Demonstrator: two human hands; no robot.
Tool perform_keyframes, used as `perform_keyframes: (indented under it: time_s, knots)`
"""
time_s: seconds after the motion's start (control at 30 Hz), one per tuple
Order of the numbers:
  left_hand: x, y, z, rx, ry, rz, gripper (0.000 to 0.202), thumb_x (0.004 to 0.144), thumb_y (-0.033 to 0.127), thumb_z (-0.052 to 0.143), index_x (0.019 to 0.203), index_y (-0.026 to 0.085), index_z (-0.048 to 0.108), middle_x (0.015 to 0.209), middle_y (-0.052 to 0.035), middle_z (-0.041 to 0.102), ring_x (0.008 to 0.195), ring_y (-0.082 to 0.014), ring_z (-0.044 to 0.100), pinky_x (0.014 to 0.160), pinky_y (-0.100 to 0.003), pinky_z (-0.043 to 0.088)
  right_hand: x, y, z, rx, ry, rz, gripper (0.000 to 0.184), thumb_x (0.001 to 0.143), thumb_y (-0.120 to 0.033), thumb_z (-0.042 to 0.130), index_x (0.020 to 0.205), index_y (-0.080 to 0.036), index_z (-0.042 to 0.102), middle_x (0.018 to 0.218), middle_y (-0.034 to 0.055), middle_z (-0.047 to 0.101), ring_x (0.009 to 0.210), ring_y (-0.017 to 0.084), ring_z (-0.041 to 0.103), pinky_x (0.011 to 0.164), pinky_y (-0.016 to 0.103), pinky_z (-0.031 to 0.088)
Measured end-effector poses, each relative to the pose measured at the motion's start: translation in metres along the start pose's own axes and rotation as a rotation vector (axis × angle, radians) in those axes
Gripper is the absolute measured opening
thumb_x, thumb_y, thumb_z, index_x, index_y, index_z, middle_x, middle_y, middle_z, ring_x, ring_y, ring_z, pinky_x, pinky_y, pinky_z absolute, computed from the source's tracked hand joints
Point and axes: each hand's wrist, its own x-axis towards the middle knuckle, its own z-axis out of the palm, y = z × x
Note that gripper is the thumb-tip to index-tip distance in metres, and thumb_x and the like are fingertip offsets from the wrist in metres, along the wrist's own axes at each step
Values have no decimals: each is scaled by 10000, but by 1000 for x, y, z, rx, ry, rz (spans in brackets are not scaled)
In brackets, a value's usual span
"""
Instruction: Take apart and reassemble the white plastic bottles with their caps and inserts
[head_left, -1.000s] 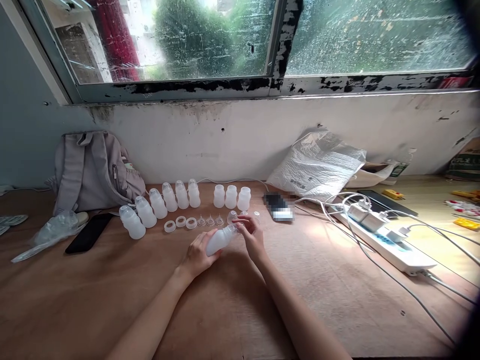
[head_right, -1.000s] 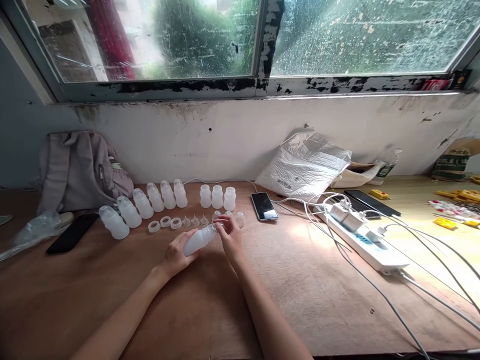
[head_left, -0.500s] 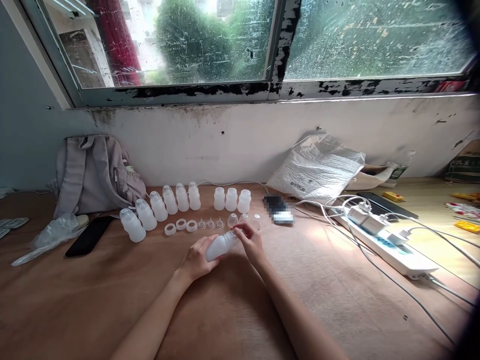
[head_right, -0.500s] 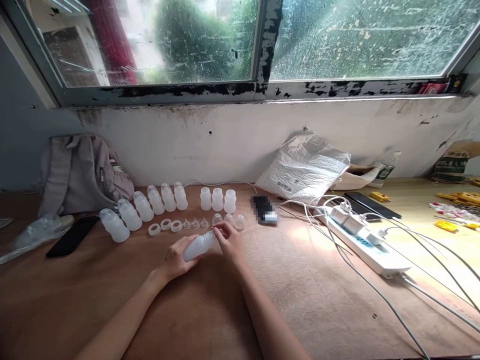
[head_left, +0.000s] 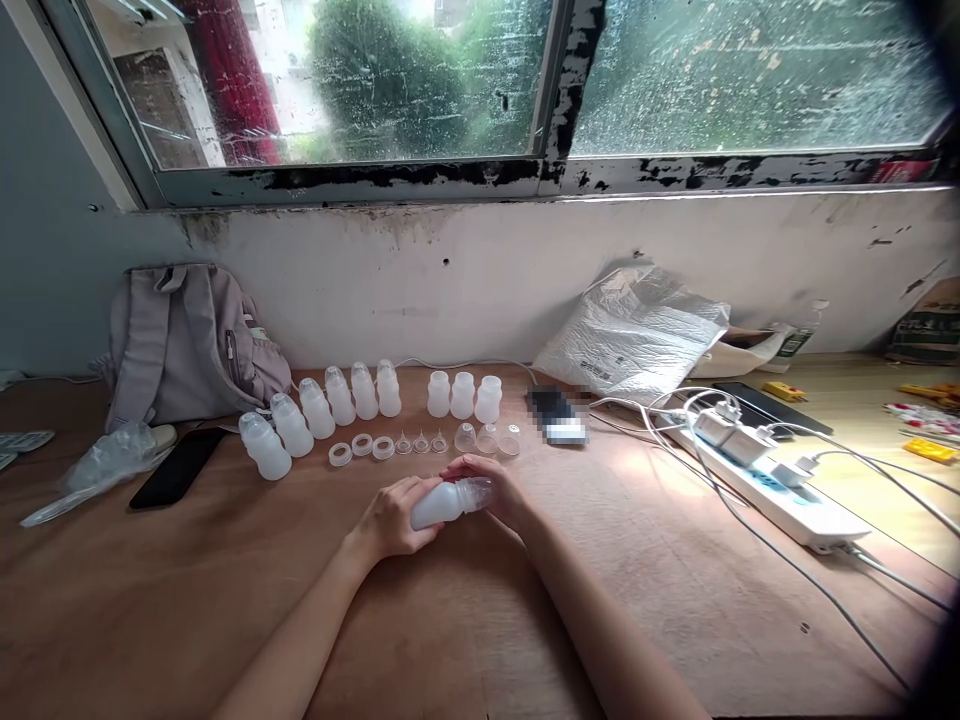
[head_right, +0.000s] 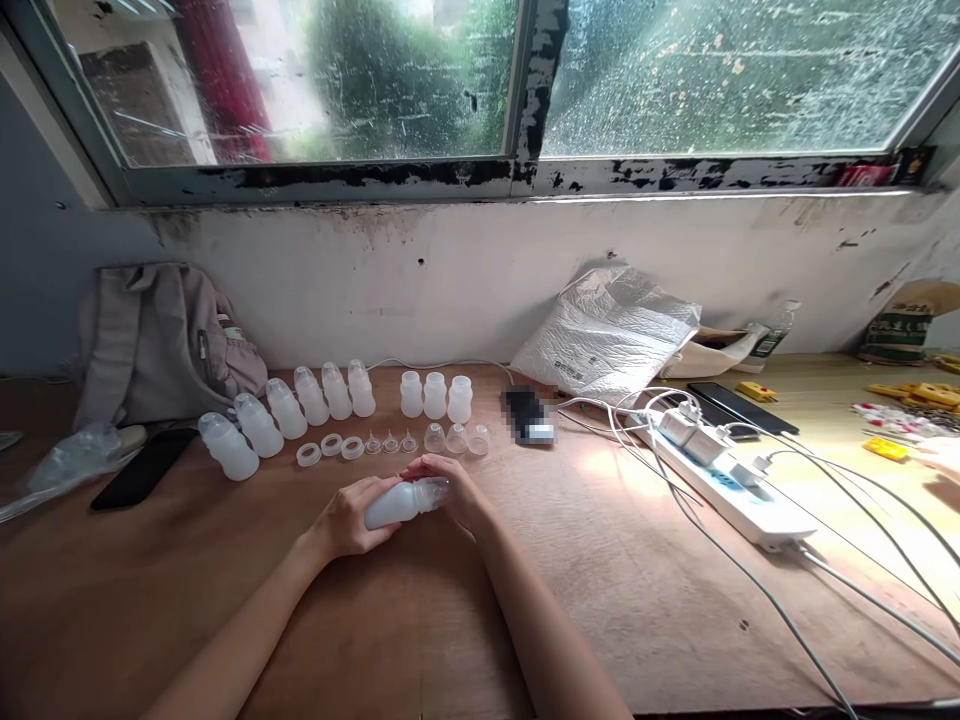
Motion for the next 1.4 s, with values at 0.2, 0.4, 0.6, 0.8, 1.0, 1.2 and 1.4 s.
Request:
perform_keyframes:
  time_s: [0.2,0.4,0.6,0.8,1.0,1.2,1.4]
  knots:
    - [-2,-4,-1,64,-21,46,549,638,270,550,1174,209,447,933,-66,591,836,-203,567,746,-314,468,4,12,0,24,23,102,295,693,-423,519,750,-156,632,715,31,636,601,145,550,563,253,393]
    - [-4,-4,0,119,-17,105,567,627,256,527,1182,179,438,899,-81,602,804,-216,572,698,-326,482,0,8,6,-47,16,98,353,722,-469,496,832,-160,626,728,40,634,600,147,552,528,240,383]
    - [-4,-2,1,120,44,139,557,630,267,503,1172,152,444,860,-99,604,745,-217,580,644,-331,487,-1,2,11,-57,19,99,375,731,-500,471,839,-171,616,742,47,632,596,149,549,515,235,377]
    - [-3,-3,2,117,26,116,570,613,243,501,1172,149,445,864,-92,612,742,-217,579,637,-326,487,6,9,8,-38,72,145,341,705,-477,514,773,-165,630,675,29,617,553,136,529,488,232,361]
    - [-2,-5,2,119,22,132,564,606,243,502,1159,136,461,855,-94,616,740,-217,582,636,-324,491,9,13,8,-46,62,134,309,704,-443,537,741,-152,634,707,41,628,594,144,548,524,242,383]
    - [6,-15,1,112,6,94,556,638,273,516,1179,165,445,910,-82,600,792,-209,572,696,-321,481,15,15,7,90,249,-26,322,708,-447,530,863,-176,608,776,62,650,668,184,586,600,292,428]
    - [5,-23,4,99,36,86,539,629,275,544,1156,204,460,919,-58,594,806,-197,564,719,-309,471,16,22,10,-22,340,-102,340,681,-479,550,800,-167,612,726,65,648,682,199,582,598,294,428]
